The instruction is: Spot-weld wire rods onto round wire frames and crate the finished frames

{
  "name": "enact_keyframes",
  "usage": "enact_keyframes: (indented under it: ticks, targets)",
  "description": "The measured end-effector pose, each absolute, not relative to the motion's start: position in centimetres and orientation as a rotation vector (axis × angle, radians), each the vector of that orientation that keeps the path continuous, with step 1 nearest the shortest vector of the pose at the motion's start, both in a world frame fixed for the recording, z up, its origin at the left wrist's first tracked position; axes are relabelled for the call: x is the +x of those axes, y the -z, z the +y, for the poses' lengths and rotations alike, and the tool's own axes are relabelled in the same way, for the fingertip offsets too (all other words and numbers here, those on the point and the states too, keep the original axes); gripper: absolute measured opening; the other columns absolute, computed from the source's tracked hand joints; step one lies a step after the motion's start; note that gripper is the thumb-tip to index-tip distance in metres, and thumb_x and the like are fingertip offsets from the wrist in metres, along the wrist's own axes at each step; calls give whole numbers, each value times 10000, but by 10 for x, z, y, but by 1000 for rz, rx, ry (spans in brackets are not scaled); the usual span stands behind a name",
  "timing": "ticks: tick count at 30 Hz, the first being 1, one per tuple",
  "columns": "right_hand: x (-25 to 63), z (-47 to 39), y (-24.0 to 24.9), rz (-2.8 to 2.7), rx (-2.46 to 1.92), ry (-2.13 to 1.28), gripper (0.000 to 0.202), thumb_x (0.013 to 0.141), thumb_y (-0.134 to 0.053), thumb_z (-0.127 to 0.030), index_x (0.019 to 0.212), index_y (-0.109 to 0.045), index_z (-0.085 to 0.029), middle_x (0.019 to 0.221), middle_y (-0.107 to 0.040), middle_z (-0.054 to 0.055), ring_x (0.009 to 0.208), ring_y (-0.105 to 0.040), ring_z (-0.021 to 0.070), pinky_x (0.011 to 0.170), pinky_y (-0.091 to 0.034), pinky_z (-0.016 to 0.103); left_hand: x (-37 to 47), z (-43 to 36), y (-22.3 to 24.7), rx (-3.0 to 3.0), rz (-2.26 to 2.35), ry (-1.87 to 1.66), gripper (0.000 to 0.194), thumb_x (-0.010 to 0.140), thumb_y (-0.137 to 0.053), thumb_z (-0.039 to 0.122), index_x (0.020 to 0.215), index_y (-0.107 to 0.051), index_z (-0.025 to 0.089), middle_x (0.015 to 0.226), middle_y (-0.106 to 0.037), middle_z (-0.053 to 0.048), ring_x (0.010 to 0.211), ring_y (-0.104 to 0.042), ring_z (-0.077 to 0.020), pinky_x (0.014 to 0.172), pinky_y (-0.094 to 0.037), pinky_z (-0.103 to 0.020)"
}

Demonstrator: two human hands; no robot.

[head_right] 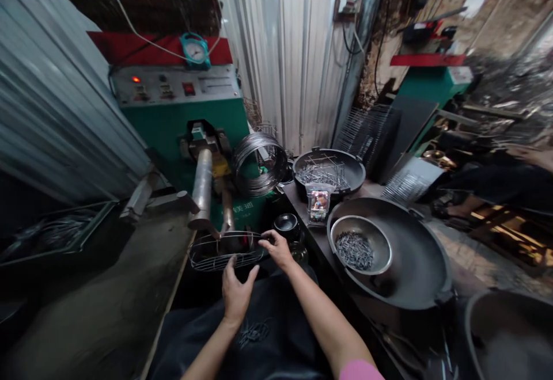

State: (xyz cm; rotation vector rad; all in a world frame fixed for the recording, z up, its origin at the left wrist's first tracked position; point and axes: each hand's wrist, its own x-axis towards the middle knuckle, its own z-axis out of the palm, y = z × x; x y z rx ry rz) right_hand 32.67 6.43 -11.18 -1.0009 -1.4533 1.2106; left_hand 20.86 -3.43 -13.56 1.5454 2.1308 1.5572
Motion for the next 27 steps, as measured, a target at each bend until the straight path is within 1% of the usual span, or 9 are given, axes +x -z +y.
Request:
enact_keyframes:
  ticks: [2,6,8,11,13,15,18,21,27]
  targets:
    - [325,61,110,-1489,-1002,-1166,199,683,-635,-342,806,-594,-191,782,-600,-7,754,-561,149,732,-430,277,209,-30,126,1577,2211,-1447,584,713,-590,490,1181,-496,154,1107,-548,-147,1066,-502,-282,895,-403,-430]
    - [319,54,105,-1617,-1006,-1075,182,669,-656,-320,664,-531,-188,649,-530,-39,635,-509,123,626,-409,239,208,-26,109,1624,2389,-1066,376,761,-532,473,965,-647,179,898,-581,-116,910,-534,-267,778,-418,-385]
    - [317,50,104,-1643,-1068,-994,180,686,-652,-310,658,-521,-190,642,-526,-40,618,-495,119,617,-403,236,206,-28,105,1690,2430,-947,356,778,-513,458,966,-657,192,884,-583,-109,884,-529,-263,747,-401,-375]
    - [315,41,101,-1677,-1164,-807,175,722,-642,-320,676,-532,-192,713,-572,-10,705,-523,137,697,-413,255,205,-36,105,1795,2494,-862,425,792,-480,482,1058,-631,186,915,-573,-125,890,-503,-276,740,-374,-387]
    - [316,32,98,-1719,-1200,-686,183,734,-644,-344,696,-547,-193,773,-599,17,795,-537,160,763,-409,277,203,-42,107,1852,2531,-889,487,789,-468,505,1109,-602,163,963,-552,-149,913,-480,-289,753,-364,-402]
    - [317,23,96,-1770,-1229,-604,199,735,-648,-372,749,-564,-193,817,-610,37,842,-540,175,788,-407,291,199,-44,111,1915,2506,-989,496,785,-472,508,1086,-602,135,1016,-531,-172,961,-461,-298,799,-353,-422]
    - [315,12,96,-1819,-1288,-517,324,696,-671,-430,872,-562,-181,884,-606,64,865,-537,201,786,-412,317,191,-41,118,2044,2325,-1169,397,808,-451,467,969,-611,141,1029,-551,-161,1029,-461,-292,909,-300,-458]
    - [308,7,100,-1825,-1380,-467,415,646,-699,-467,908,-541,-187,899,-591,70,853,-527,221,763,-414,336,185,-33,125,2124,2167,-1315,324,838,-413,431,884,-582,158,960,-597,-128,1014,-503,-268,965,-259,-472]
    - [303,19,103,-1828,-1445,-432,96,776,-609,-257,778,-522,-215,782,-576,32,763,-529,193,676,-390,298,182,-27,128,2103,2011,-1452,302,787,-501,484,771,-549,186,784,-606,-69,839,-557,-235,948,-305,-467]
